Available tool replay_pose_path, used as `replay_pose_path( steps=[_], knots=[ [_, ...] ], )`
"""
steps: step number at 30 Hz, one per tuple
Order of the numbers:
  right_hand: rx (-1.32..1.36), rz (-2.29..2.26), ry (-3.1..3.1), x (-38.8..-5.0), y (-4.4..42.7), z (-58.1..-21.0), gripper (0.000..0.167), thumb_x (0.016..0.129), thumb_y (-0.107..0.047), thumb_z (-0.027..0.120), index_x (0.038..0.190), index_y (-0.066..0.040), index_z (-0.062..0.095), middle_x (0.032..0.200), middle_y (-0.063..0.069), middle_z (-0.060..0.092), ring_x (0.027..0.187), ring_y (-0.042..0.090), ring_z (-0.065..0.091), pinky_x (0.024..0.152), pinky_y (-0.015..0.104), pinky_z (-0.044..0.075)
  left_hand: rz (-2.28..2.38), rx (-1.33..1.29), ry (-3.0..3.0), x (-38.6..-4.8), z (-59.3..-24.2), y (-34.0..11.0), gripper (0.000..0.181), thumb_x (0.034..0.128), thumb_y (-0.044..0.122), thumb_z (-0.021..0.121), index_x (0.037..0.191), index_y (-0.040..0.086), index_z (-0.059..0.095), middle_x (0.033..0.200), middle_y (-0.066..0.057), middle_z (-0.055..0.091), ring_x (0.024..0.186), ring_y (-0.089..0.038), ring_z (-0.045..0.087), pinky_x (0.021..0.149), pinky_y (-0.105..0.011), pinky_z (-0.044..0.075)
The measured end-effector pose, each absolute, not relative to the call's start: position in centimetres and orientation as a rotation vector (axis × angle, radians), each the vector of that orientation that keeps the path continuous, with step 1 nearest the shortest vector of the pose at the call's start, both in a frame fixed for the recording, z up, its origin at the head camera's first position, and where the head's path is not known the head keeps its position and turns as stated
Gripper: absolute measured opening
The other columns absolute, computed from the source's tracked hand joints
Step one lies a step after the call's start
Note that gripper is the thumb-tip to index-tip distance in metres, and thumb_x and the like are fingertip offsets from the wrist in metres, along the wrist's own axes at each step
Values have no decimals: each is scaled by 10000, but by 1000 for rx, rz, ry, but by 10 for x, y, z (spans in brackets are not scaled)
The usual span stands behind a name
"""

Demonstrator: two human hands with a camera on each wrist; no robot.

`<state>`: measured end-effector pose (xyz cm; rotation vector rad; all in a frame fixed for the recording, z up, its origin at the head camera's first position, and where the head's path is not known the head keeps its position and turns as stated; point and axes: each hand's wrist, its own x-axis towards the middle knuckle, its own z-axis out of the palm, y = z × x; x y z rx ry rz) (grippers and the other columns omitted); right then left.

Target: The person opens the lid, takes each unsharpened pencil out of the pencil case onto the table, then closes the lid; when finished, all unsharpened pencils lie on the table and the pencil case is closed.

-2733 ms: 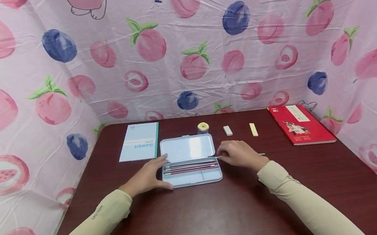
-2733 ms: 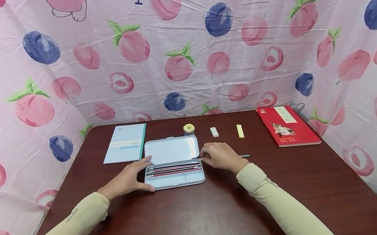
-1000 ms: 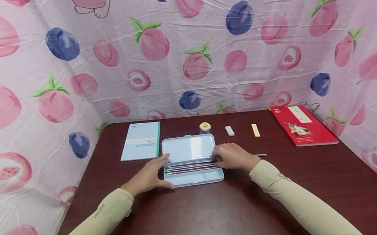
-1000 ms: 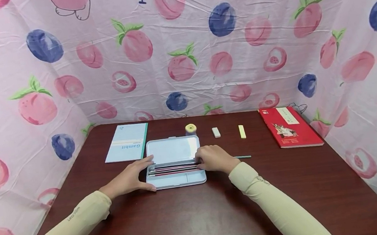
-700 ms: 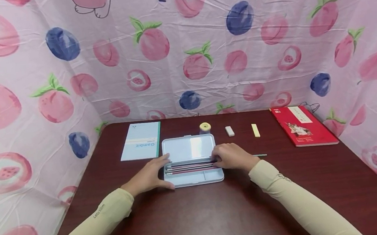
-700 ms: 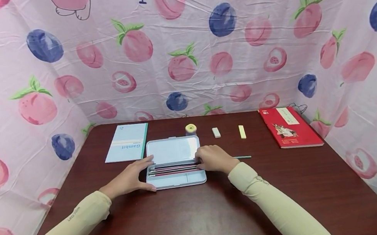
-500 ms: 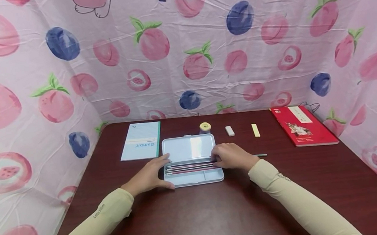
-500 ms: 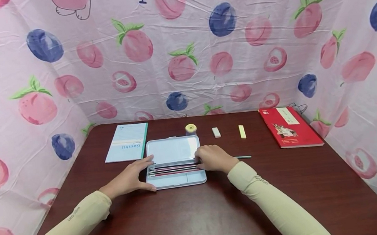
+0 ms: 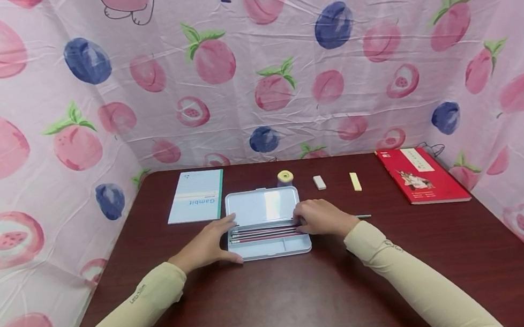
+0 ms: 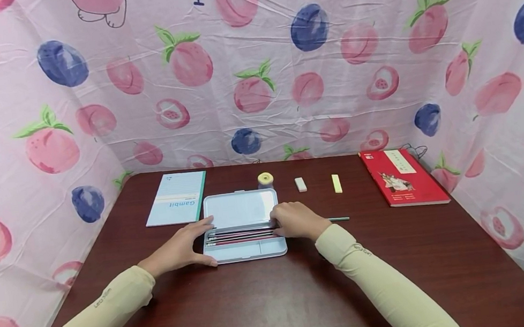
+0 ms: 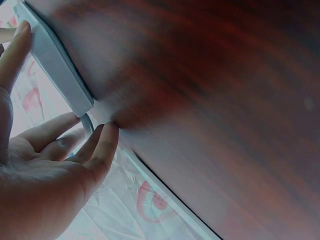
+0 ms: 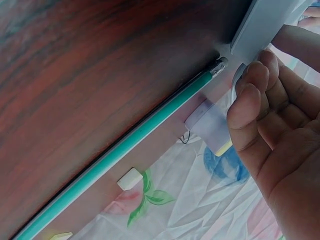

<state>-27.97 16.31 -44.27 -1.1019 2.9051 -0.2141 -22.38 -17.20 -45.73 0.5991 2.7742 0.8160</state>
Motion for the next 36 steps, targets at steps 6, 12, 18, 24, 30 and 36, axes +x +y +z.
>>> replay_pose_path(
  steps=[6,12,18,24,30,36],
  knots=[
    [-1127,-197,2895,-280,162,-441,85,896,-205,866,933,-151,811,781,-59,681,662,64,520,635,245,504,818,602,2775,-223,-457,-172,1025,760,518,950,1582,84,518,1748,-60,363,1621,-358,337,1301,-572,336],
    [-1188,-155,2914,-280,163,-441,85,892,-212,866,901,-152,806,741,-65,652,644,58,514,616,247,494,824,609,2774,-223,-457,-172,1025,766,524,944,1584,83,513,1750,-62,358,1620,-360,338,1298,-572,342],
    [-1266,-98,2940,-279,162,-444,87,882,-207,868,876,-147,806,735,-53,667,626,53,527,598,246,498,825,607,2773,-223,-457,-172,1028,759,514,952,1584,85,514,1751,-58,357,1622,-359,334,1301,-568,337],
    [-1285,-74,2958,-279,162,-445,90,874,-199,869,864,-148,796,744,-46,676,625,62,538,595,252,500,828,612,2774,-224,-458,-172,1038,757,530,948,1584,79,512,1750,-59,358,1620,-356,340,1299,-566,343],
    [-1293,-65,2971,-276,161,-443,76,868,-177,855,845,-141,792,744,-39,686,621,61,547,595,255,515,825,626,2775,-223,-457,-172,1039,757,530,948,1581,72,514,1747,-71,362,1614,-366,347,1293,-572,350],
    [-1281,-53,2994,-273,158,-441,84,873,-182,857,835,-140,795,741,-30,690,623,73,578,601,266,537,829,625,2775,-223,-457,-173,1032,761,518,950,1584,75,511,1750,-69,357,1614,-370,346,1290,-578,352]
  ],
)
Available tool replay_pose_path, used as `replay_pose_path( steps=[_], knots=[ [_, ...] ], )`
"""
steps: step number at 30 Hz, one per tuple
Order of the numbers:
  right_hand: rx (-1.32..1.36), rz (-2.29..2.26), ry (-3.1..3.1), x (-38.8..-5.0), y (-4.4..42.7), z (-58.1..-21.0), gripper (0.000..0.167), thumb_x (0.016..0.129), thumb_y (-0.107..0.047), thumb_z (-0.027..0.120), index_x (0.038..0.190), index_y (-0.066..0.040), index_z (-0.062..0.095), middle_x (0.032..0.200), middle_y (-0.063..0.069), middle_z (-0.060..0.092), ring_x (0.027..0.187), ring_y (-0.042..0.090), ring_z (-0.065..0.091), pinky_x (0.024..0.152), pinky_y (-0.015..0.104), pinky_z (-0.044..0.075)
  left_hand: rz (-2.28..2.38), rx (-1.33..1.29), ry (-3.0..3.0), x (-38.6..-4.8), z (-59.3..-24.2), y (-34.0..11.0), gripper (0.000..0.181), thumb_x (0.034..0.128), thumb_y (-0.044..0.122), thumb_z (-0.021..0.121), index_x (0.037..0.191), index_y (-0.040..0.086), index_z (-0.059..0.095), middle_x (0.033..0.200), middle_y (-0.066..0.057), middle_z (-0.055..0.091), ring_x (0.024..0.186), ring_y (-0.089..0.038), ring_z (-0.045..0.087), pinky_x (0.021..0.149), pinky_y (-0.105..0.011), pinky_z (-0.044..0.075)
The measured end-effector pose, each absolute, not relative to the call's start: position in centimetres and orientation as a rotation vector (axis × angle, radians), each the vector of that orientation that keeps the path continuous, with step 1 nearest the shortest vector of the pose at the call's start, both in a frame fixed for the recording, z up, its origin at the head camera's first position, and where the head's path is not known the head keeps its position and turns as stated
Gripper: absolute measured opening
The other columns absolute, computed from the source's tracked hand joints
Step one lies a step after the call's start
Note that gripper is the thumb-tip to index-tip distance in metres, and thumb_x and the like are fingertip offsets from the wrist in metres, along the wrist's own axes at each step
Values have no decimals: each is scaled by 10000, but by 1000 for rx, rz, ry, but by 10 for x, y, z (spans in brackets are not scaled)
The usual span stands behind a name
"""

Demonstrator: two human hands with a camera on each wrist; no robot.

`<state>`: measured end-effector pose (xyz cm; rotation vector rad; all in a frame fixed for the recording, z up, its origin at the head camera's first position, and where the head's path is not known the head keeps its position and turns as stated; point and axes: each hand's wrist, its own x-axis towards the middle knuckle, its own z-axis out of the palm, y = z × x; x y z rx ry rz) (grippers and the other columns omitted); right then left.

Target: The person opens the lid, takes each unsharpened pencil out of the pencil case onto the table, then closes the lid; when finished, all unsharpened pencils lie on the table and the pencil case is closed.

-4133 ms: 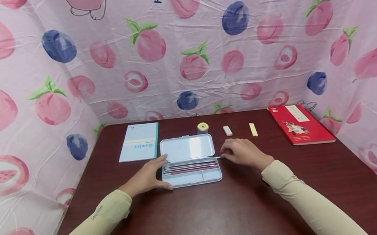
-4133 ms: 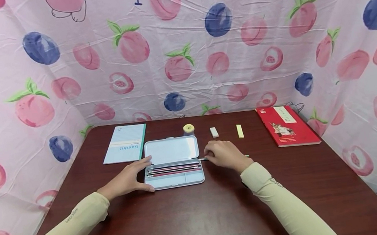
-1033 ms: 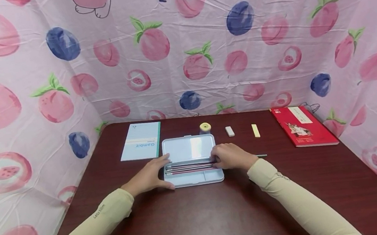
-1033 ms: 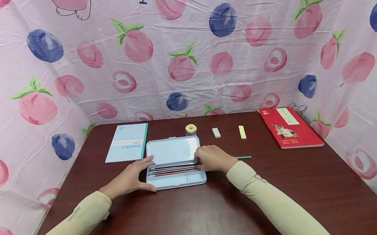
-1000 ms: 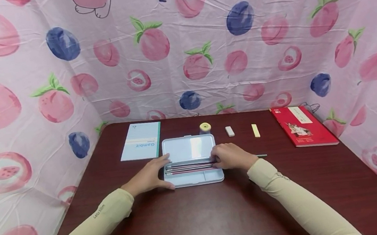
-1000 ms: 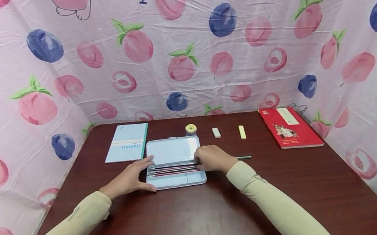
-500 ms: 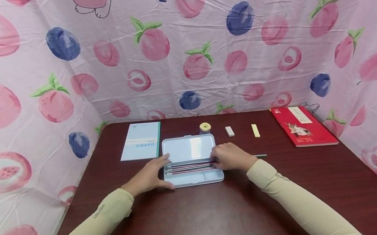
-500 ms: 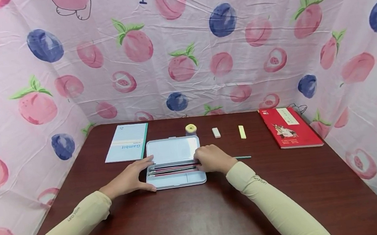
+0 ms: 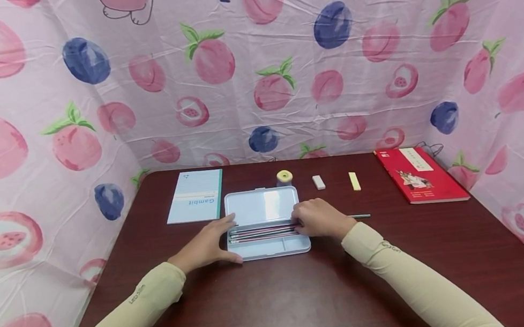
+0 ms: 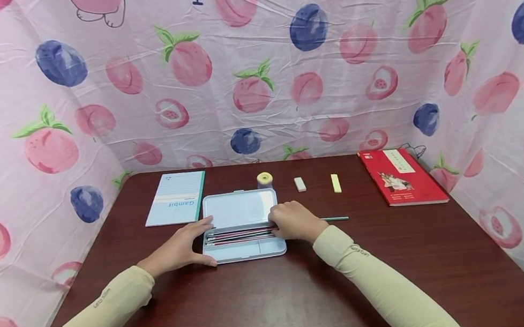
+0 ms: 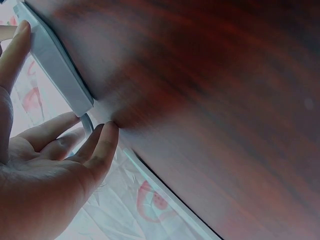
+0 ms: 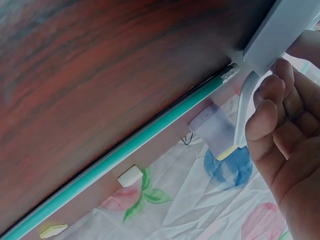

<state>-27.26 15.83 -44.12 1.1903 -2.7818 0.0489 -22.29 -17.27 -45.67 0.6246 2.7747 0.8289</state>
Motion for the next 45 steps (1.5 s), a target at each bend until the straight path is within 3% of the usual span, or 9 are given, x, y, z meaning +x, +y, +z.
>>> replay_pose_path(
  steps=[45],
  knots=[
    [1111,56,-2672,-267,182,-443,80,883,-197,878,930,-144,841,819,-23,752,706,127,698,655,329,614,839,591,2761,-224,-457,-172,1048,761,527,946,1601,97,491,1755,-49,349,1620,-360,335,1292,-579,350]
  ],
)
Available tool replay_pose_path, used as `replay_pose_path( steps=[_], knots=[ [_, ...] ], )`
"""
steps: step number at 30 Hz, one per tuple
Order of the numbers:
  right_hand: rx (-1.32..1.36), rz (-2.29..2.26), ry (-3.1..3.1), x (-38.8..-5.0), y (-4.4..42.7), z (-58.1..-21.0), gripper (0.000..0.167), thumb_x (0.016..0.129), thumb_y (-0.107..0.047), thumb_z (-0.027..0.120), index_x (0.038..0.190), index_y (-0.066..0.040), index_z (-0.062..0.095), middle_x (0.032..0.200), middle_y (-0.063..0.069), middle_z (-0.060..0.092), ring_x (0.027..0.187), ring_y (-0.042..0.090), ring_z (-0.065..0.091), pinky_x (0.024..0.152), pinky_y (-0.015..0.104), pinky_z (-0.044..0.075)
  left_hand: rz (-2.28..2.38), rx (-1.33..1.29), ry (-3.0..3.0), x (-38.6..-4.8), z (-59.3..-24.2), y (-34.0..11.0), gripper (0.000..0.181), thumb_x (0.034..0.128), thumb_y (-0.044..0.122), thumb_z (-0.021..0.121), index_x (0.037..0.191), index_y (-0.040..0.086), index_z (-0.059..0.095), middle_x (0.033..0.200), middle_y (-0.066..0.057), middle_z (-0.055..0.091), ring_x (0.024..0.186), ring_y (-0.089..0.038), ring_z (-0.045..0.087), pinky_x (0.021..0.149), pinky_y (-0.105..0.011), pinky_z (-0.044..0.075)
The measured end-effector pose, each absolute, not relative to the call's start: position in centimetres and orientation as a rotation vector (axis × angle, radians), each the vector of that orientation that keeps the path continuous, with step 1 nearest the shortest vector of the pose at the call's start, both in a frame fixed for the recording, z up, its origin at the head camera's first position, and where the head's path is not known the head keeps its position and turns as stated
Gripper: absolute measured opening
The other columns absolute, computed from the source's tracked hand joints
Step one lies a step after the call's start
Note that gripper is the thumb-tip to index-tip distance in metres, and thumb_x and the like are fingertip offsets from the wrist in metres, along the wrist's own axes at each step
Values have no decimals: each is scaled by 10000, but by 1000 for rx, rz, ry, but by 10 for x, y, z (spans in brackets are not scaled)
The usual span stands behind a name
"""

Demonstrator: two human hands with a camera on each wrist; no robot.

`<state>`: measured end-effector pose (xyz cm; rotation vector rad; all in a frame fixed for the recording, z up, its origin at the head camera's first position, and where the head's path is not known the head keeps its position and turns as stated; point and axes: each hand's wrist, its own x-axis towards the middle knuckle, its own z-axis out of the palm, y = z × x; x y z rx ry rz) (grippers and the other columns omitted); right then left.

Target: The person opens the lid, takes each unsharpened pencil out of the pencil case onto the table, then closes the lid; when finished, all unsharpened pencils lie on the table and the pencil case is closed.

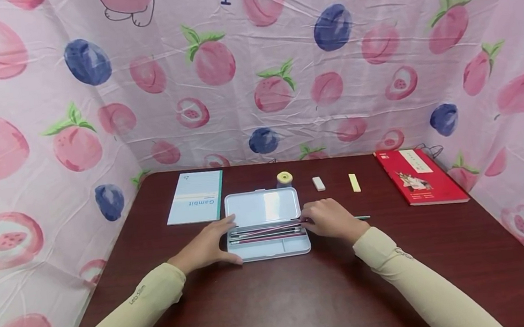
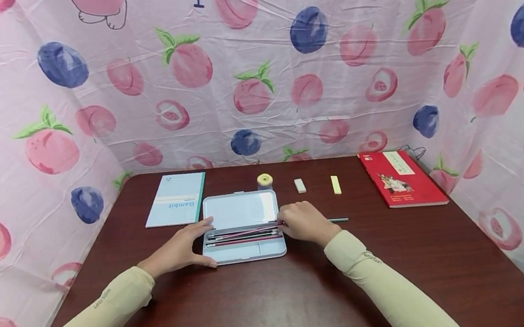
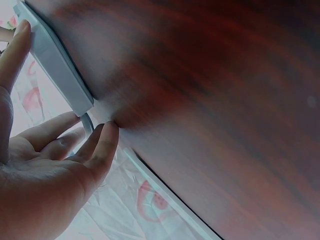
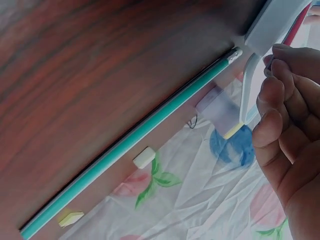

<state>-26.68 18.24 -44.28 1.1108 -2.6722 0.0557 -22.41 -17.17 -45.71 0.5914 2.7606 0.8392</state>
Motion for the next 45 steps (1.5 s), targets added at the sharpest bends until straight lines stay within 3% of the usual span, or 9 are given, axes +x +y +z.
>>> replay_pose_path(
  steps=[13,31,45],
  knots=[
    [1029,86,-2695,-263,206,-442,78,867,-168,877,894,-143,808,814,-18,734,689,144,679,649,342,611,832,600,2766,-223,-455,-172,1053,760,529,947,1600,88,490,1754,-53,352,1617,-367,339,1290,-578,353],
    [936,149,-2770,-258,243,-446,155,844,-173,907,968,-136,822,884,0,773,770,151,732,755,370,664,825,630,2779,-223,-457,-172,1042,753,520,954,1581,68,513,1745,-79,367,1606,-372,360,1282,-569,371],
    [906,199,-2767,-255,273,-447,163,837,-157,907,968,-143,812,905,-12,773,798,157,743,752,392,660,823,605,2778,-222,-455,-171,1047,748,516,958,1585,76,509,1751,-67,355,1614,-369,344,1287,-573,360]
  ],
)
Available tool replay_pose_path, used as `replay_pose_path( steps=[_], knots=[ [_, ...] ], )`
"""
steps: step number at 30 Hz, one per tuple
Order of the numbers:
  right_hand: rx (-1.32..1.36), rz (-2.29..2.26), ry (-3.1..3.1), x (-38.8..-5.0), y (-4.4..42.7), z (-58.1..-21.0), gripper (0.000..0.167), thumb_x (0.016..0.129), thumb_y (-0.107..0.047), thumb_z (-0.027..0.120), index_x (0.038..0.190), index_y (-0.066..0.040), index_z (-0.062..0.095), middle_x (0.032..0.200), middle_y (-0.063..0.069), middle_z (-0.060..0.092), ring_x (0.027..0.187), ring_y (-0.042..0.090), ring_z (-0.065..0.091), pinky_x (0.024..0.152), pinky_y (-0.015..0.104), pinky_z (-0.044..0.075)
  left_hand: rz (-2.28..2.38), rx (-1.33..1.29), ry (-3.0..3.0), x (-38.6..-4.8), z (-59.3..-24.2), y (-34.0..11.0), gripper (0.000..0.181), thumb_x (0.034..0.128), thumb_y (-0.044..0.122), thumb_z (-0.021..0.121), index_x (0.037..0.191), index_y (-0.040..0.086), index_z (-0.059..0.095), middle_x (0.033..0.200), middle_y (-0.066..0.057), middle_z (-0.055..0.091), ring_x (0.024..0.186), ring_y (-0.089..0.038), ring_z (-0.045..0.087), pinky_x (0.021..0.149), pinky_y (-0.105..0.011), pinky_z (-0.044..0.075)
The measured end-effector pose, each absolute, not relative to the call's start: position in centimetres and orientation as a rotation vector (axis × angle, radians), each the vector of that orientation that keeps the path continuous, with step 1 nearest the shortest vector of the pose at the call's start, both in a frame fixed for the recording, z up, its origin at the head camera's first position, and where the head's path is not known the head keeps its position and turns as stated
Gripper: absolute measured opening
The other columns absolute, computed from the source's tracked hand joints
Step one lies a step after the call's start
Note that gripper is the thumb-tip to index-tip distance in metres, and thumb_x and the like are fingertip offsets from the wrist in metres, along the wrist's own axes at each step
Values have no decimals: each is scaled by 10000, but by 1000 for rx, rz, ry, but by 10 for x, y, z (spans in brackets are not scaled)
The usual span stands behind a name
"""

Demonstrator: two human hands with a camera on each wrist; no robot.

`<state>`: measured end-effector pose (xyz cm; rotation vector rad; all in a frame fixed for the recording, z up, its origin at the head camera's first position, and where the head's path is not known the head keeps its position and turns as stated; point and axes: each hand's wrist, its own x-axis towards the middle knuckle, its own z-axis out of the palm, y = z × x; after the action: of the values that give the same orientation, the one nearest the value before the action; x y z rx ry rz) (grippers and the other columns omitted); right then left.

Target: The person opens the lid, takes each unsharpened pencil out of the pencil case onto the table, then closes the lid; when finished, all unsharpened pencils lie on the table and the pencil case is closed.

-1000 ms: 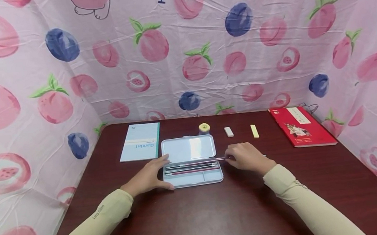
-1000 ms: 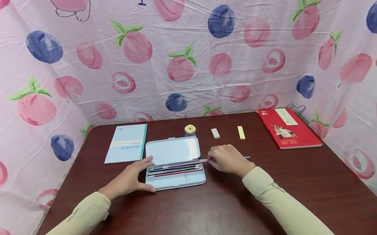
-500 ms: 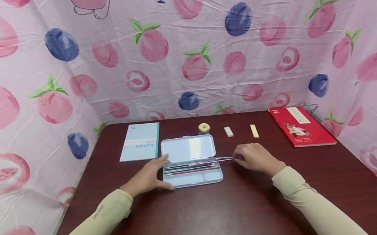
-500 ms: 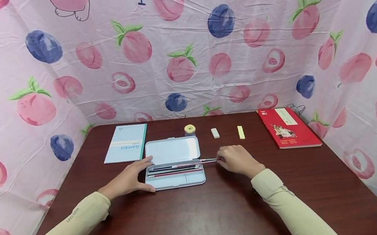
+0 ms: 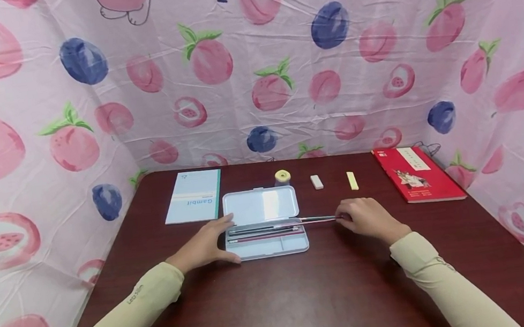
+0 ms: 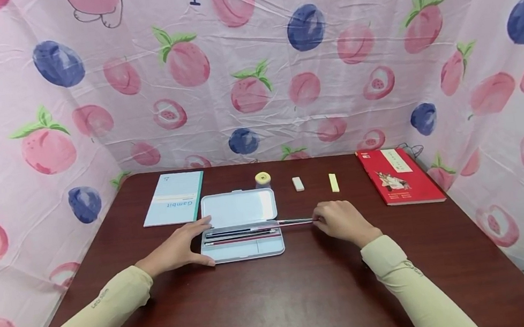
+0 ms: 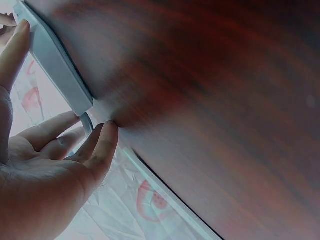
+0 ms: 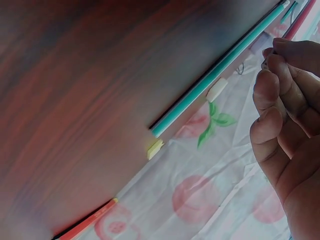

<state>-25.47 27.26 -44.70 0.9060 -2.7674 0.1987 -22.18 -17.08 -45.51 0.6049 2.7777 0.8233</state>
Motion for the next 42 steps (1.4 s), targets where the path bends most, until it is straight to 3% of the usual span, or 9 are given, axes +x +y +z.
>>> replay_pose_path(
  steps=[16,24,42],
  knots=[
    [828,203,-2814,-252,300,-446,148,840,-144,903,957,-134,812,893,-12,773,795,163,727,767,430,655,820,638,2787,-224,-456,-174,1039,753,518,954,1577,60,516,1746,-81,363,1608,-375,354,1290,-582,353],
    [774,185,-2857,-250,316,-447,134,842,-159,900,932,-149,800,853,-40,748,717,76,609,690,354,599,820,642,2784,-225,-457,-174,1038,757,526,949,1574,55,516,1743,-90,367,1603,-381,358,1290,-592,348],
    [712,203,-2910,-245,340,-446,147,832,-157,901,935,-159,797,845,-48,739,721,74,584,695,351,586,814,653,2790,-225,-459,-173,1035,751,522,953,1572,61,522,1742,-88,370,1602,-379,363,1285,-586,359]
  ],
)
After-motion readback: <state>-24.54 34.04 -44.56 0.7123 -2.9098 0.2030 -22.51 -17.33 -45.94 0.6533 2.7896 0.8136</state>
